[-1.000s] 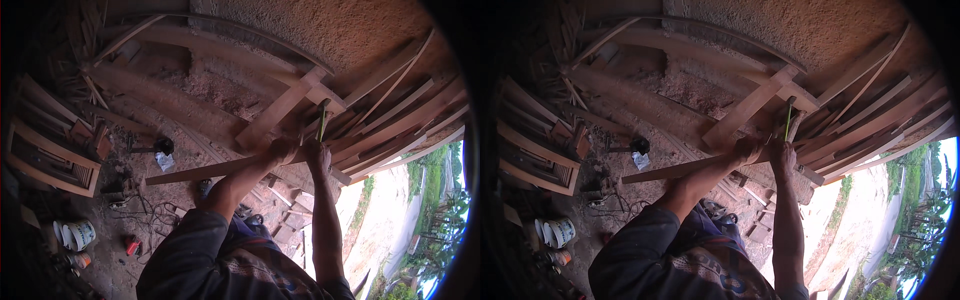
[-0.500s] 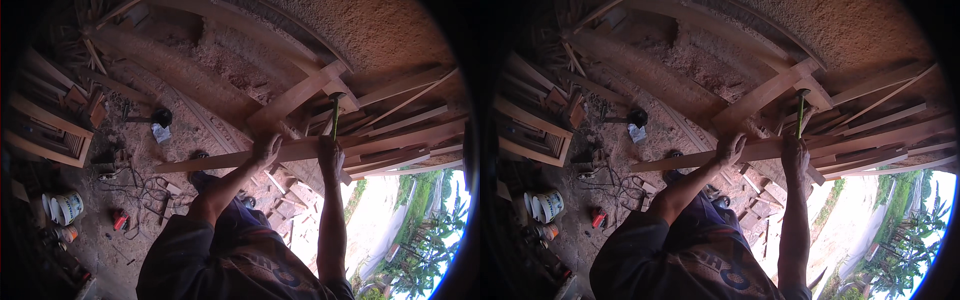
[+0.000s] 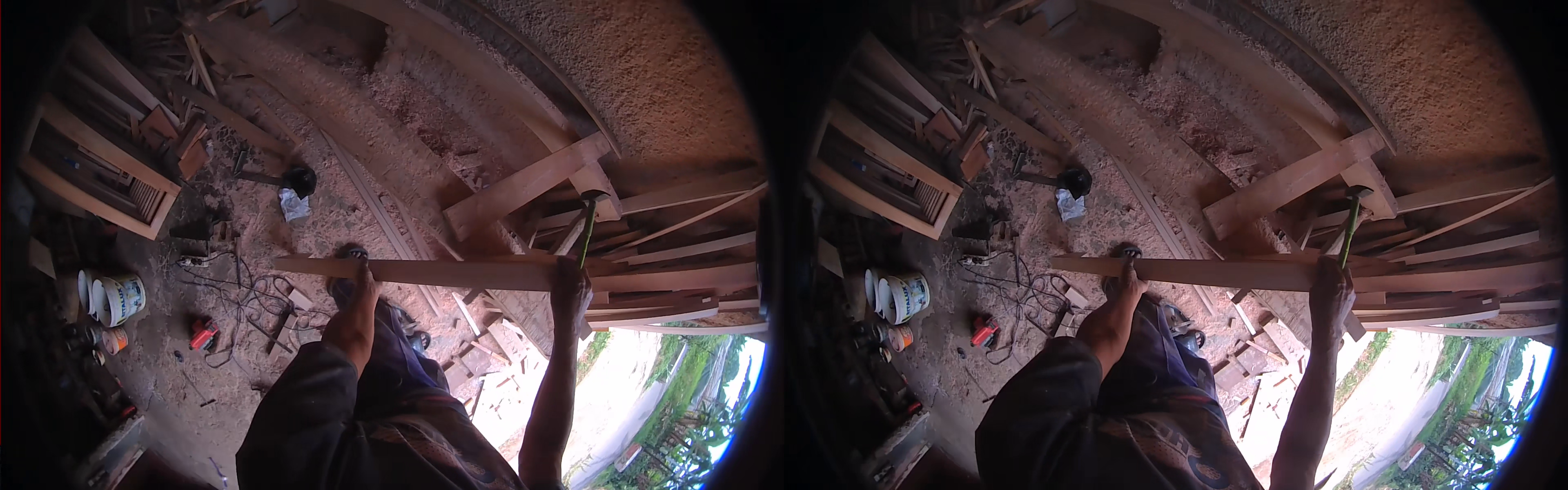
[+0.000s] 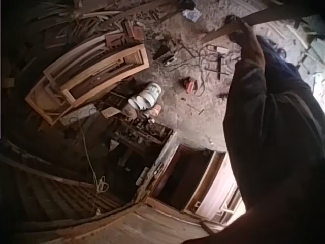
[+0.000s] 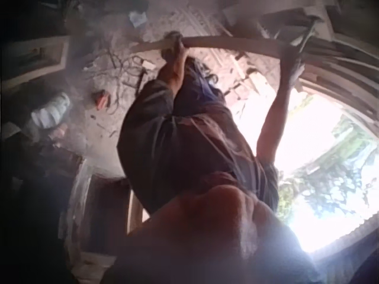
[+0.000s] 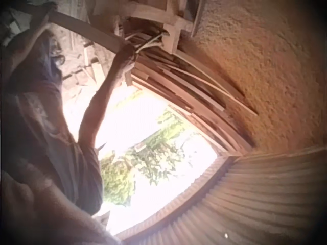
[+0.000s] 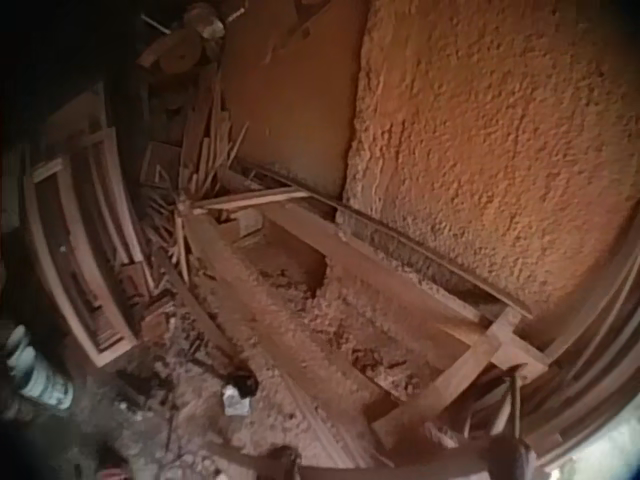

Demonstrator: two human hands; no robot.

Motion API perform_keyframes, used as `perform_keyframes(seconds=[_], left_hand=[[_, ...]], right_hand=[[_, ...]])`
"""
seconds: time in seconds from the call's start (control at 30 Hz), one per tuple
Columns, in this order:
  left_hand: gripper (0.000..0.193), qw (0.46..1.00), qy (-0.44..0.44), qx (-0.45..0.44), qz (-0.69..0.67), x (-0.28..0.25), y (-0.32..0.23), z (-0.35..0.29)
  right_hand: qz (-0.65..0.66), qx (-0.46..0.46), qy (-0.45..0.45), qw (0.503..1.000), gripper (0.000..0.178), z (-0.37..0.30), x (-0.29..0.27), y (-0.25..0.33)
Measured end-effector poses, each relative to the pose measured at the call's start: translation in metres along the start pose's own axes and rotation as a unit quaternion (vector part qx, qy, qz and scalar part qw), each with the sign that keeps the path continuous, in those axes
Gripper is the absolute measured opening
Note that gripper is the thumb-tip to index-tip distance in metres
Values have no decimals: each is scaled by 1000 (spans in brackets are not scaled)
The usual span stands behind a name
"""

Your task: The person hammers nails into a wooden frame structure using a hammer. They repeatedly pick up small wooden blocks and nail them to the frame, occasionally walking to retrieve more materials from a cluttered workshop floor.

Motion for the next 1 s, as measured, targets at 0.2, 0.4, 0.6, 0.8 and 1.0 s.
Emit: perform_keyframes(seconds=[0.2,0.4,0.6,0.8,1.0], left_hand=[[33,997,50,38,34,11,-30,-56],[28,960,146,205,123,74,-101,-222],[52,902,289,245,206,146,-103,-312],[63,873,318,246,275,235,-71,-336],[60,870,309,242,298,281,-40,-313]], right_hand=[[0,10,-8,1000,18,-24,-7,-52],[23,160,-5,987,21,-63,-5,-112],[95,348,42,932,34,-104,7,-157],[164,418,-28,893,29,-128,23,-195],[191,400,-32,896,28,-126,25,-201]])
Point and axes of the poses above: each hand's wrist, its own z-axis towards the middle knuckle, its own x-axis out of the palm, y = z × x, the point moved 3 cm from there along z, towards the middle knuckle, and after that the axes turned 11 degrees about -y, right-handed, at the moved point
